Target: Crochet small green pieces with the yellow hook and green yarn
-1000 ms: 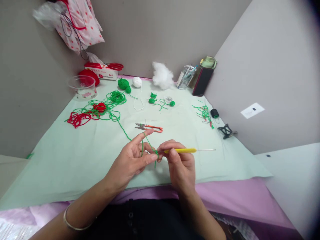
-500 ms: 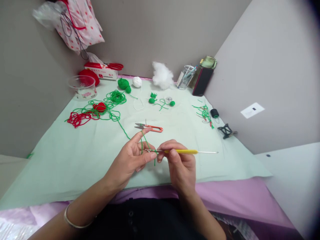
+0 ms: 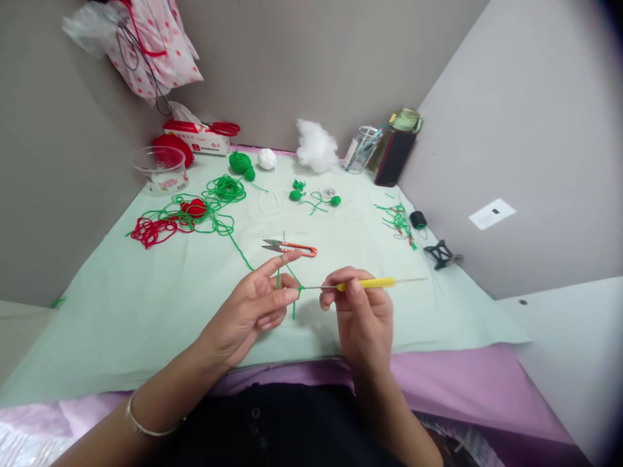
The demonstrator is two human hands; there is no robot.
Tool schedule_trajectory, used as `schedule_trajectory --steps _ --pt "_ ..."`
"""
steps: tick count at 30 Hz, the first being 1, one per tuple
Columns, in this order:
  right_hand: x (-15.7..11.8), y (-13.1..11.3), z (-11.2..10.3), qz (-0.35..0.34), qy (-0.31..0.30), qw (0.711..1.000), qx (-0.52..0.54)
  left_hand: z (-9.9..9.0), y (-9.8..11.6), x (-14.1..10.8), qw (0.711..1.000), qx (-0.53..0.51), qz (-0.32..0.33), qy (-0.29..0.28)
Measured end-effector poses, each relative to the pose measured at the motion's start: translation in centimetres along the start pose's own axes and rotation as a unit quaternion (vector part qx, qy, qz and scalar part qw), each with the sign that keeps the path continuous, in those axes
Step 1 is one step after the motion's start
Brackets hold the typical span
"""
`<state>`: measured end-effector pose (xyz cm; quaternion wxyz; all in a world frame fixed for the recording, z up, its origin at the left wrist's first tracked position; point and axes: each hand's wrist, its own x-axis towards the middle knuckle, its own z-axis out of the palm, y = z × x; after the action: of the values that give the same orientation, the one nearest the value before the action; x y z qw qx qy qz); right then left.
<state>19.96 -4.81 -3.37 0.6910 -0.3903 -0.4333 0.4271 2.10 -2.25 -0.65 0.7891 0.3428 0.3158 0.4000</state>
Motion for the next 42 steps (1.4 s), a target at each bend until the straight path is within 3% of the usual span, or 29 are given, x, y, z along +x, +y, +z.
schedule_trajectory --steps 4,7,9,10,13,16,20,26,29,33,35,37,40,42 --pt "-0.2 -0.2 0.5 -0.019 -0.02 0.999 -0.02 0.5 -0.5 0.0 0.998 0.036 0.034 0.028" --pt "-1.1 0.4 0.7 -0.153 -0.046 0.968 -0.195 1.3 -1.3 -0.1 0.989 0.079 0.095 0.084" --pt "-1.5 0.8 0.6 -0.244 -0.046 0.929 -0.274 1.5 -1.5 -0.1 0.993 0.05 0.074 0.071" --pt "-1.6 0.8 0.4 -0.261 -0.038 0.924 -0.278 1.5 -1.4 -0.1 0.997 0.024 0.048 0.055" --pt "-1.1 0.1 0.0 -0.192 -0.005 0.965 -0.179 1.0 -0.8 0.1 0.999 -0.033 -0.003 0.019" --pt "-0.3 -0.8 0.1 -0.092 -0.014 0.995 -0.033 0.8 -0.4 0.1 0.999 -0.024 0.013 0.017" --pt "-0.3 -0.4 0.5 -0.044 -0.061 0.997 -0.034 1.1 -1.2 0.0 0.999 0.027 0.036 0.017" --pt "-0.4 0.6 0.3 0.002 -0.039 0.999 -0.018 0.6 -1.3 0.0 0.996 0.06 0.047 0.04" --pt "-0.6 0.5 0.3 -0.048 -0.039 0.994 -0.092 0.7 -1.4 0.0 0.992 0.085 0.072 0.055" --pt "-1.3 0.7 0.4 -0.234 -0.052 0.924 -0.297 1.0 -1.9 0.0 0.991 0.077 0.089 0.062" --pt "-1.5 0.9 0.5 -0.263 -0.049 0.911 -0.314 1.1 -2.0 0.1 0.995 0.046 0.064 0.06" --pt "-1.4 0.8 0.6 -0.229 -0.043 0.937 -0.26 1.0 -2.0 0.2 0.998 0.017 0.034 0.05" --pt "-0.9 0.3 0.5 -0.117 -0.045 0.984 -0.123 0.8 -1.8 0.2 0.999 -0.016 0.009 0.029" --pt "-0.6 0.0 0.4 -0.046 -0.051 0.997 -0.045 0.6 -1.6 0.2 0.999 -0.029 0.007 0.016"
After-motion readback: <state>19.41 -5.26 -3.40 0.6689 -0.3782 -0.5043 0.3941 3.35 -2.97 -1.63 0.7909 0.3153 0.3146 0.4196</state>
